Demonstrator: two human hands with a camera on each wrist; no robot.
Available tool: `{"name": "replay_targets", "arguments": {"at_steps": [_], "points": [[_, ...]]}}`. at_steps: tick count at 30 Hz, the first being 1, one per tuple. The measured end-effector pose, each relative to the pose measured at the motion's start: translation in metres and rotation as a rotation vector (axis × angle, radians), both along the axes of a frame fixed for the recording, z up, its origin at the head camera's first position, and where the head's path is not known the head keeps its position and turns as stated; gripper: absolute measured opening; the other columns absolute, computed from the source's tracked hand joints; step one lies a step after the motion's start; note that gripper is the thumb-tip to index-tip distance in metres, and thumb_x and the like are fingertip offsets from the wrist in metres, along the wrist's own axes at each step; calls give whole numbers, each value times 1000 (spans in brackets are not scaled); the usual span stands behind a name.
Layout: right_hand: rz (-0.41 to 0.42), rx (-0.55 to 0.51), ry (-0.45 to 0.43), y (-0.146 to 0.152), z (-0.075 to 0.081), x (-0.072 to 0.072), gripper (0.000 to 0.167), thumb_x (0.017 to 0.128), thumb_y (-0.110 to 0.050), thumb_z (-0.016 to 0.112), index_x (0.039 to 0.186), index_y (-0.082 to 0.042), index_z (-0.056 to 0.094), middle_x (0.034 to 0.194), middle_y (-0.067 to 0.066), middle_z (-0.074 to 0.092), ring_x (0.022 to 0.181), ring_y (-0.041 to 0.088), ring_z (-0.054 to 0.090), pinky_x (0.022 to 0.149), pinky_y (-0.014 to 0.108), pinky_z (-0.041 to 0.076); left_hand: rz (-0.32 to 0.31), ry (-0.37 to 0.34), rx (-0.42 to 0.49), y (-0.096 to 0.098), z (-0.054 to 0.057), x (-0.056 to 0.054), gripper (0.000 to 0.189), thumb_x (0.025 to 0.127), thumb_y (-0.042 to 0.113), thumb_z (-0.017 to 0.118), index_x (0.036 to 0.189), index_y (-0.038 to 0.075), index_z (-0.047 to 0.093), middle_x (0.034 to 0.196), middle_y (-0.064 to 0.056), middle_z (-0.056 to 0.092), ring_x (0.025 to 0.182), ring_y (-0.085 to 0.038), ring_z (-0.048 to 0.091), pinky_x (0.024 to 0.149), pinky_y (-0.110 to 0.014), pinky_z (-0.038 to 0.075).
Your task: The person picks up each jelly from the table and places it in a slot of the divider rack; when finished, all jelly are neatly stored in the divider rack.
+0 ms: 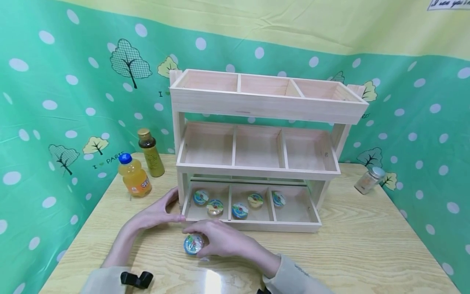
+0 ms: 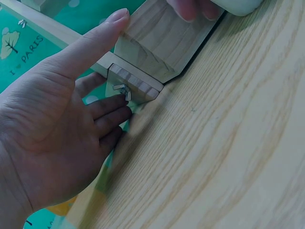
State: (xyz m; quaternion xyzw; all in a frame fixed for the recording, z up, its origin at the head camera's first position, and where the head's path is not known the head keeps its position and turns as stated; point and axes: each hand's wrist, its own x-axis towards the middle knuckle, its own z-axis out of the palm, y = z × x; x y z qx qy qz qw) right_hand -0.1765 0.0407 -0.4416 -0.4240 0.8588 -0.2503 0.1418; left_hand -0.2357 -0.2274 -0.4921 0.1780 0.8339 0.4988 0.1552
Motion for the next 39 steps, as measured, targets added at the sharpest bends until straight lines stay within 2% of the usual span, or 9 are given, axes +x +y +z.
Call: {"name": "replay_targets", "arguments": {"at_steps": [6, 16, 29, 34, 38, 39], "points": [[-5, 17, -2, 0, -2, 1, 64, 83, -17, 85, 143, -21, 61, 147, -6, 62, 137, 10, 57, 117, 26, 47, 6, -10, 1, 1, 1, 0, 109, 86, 30, 82, 165, 7, 11, 171, -25, 15, 158, -50, 13, 126, -69, 14], [9, 27, 20, 0, -6, 1, 64, 82, -19, 86, 142, -19, 62, 144, -4, 65, 133, 9, 60, 112, 23, 50, 10, -16, 4, 0, 1, -1, 109, 86, 31, 82, 165, 8, 11, 171, -25, 15, 158, -51, 13, 126, -69, 14], [-18, 42, 32, -1, -5, 1, 56, 83, -18, 85, 137, -18, 67, 139, -4, 68, 131, 10, 62, 109, 24, 52, 4, 0, 12, 0, 1, 0, 107, 85, 29, 82, 165, 7, 13, 171, -24, 18, 158, -50, 14, 126, -71, 12], [-35, 36, 47, -2, -6, 1, 55, 80, -20, 88, 132, -19, 70, 132, -6, 72, 121, 6, 65, 101, 18, 53, 3, 3, 6, 0, 1, 1, 110, 85, 31, 83, 165, 7, 12, 171, -24, 16, 158, -50, 14, 126, -70, 14], [-43, 32, 50, 0, -5, 1, 55, 78, -23, 90, 130, -20, 71, 127, -8, 73, 110, 0, 65, 90, 12, 51, 3, 1, -3, 0, 1, 1, 111, 84, 34, 83, 165, 7, 11, 171, -24, 16, 158, -50, 14, 126, -70, 15], [-42, 28, 53, 1, -4, 1, 55, 78, -24, 90, 130, -20, 71, 122, -9, 74, 102, -2, 64, 84, 11, 50, 4, 0, -5, 0, 1, 1, 112, 84, 34, 83, 165, 8, 11, 172, -24, 15, 158, -50, 14, 126, -70, 15]]}}
